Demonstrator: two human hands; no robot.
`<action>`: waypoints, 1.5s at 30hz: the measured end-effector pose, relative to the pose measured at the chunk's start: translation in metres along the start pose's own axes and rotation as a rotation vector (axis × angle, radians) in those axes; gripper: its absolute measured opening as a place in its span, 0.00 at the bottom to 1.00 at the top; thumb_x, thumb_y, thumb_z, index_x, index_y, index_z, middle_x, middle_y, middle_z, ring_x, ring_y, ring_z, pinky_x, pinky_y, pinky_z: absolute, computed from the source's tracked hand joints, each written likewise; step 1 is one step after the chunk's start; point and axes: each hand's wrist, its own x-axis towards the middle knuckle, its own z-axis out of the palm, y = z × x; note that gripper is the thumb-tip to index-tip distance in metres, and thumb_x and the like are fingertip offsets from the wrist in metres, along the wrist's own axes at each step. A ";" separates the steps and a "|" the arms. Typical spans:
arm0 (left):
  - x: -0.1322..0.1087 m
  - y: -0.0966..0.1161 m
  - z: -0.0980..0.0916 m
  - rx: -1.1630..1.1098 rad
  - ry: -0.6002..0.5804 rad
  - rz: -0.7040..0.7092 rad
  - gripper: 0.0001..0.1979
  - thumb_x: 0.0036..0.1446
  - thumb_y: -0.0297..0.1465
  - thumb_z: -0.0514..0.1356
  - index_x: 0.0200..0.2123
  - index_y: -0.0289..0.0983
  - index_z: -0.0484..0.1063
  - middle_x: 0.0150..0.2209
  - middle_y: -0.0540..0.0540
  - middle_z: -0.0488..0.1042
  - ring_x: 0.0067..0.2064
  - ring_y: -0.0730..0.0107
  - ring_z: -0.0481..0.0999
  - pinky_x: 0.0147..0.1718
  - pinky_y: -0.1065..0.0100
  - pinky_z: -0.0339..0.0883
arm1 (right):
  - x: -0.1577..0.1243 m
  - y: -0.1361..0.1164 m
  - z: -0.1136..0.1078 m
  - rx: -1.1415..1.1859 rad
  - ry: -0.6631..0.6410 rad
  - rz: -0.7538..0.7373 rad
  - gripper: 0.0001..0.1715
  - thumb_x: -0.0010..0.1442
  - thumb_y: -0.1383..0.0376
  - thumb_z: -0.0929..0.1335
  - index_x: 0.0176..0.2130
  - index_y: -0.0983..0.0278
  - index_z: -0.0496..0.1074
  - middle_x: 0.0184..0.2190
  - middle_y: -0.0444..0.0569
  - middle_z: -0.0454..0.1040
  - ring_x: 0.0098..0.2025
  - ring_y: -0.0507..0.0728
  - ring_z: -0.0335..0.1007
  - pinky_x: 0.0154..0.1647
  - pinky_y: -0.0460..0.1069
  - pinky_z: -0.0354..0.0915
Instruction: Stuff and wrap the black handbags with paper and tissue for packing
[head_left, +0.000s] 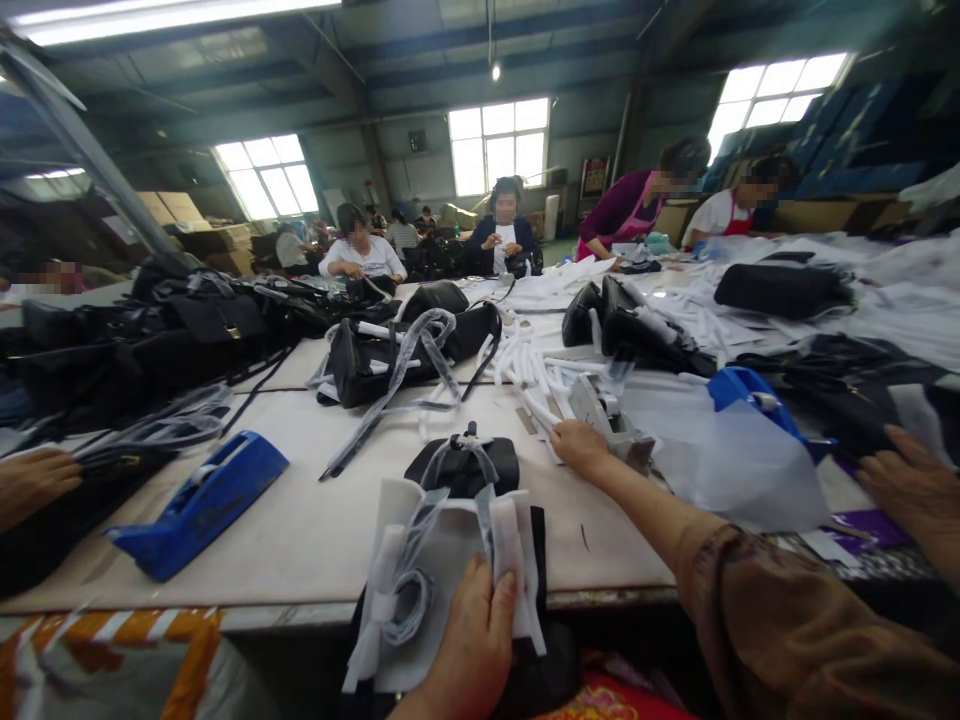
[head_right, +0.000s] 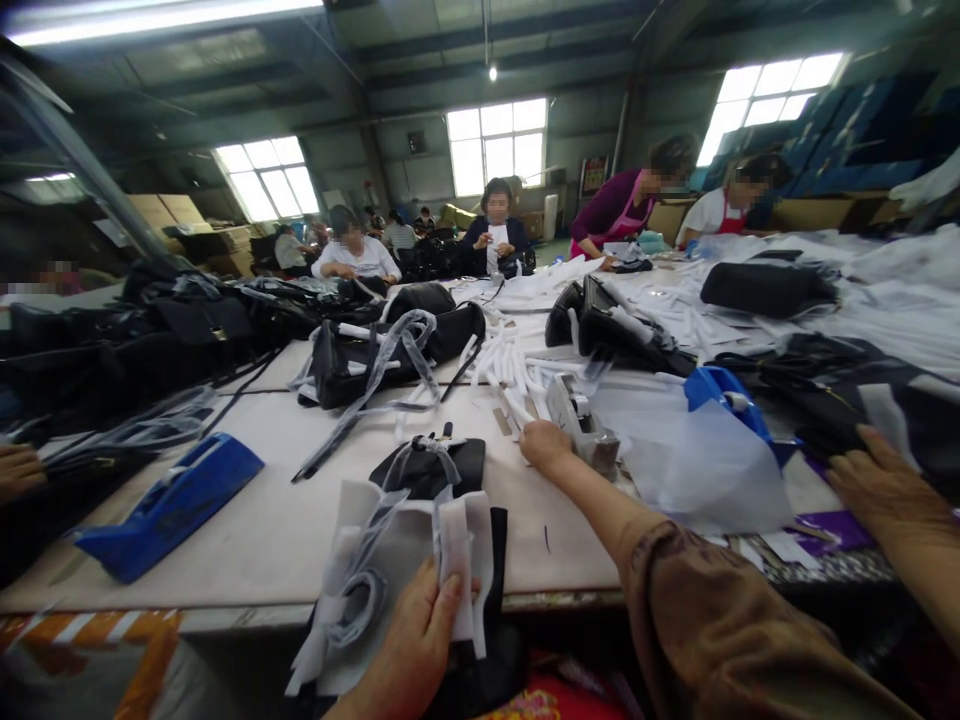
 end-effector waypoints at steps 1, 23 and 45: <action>0.000 -0.001 0.000 -0.005 -0.005 -0.001 0.20 0.66 0.39 0.52 0.54 0.37 0.74 0.46 0.35 0.78 0.50 0.51 0.75 0.51 0.52 0.69 | -0.005 0.003 -0.002 -0.013 0.022 -0.012 0.22 0.66 0.63 0.60 0.41 0.71 0.80 0.40 0.62 0.79 0.40 0.61 0.75 0.38 0.50 0.63; 0.002 0.008 0.000 0.011 -0.043 -0.039 0.22 0.67 0.40 0.50 0.54 0.33 0.73 0.51 0.33 0.76 0.51 0.51 0.75 0.54 0.52 0.66 | -0.060 -0.013 0.006 0.176 -0.041 -0.022 0.13 0.59 0.62 0.69 0.39 0.69 0.77 0.43 0.66 0.76 0.46 0.69 0.74 0.44 0.57 0.64; 0.002 0.007 0.001 -0.024 -0.072 -0.086 0.25 0.66 0.44 0.50 0.55 0.33 0.72 0.52 0.33 0.76 0.51 0.50 0.75 0.54 0.52 0.66 | -0.085 0.012 0.009 1.532 -0.164 0.126 0.15 0.54 0.55 0.65 0.36 0.61 0.60 0.28 0.44 0.72 0.20 0.49 0.66 0.19 0.44 0.59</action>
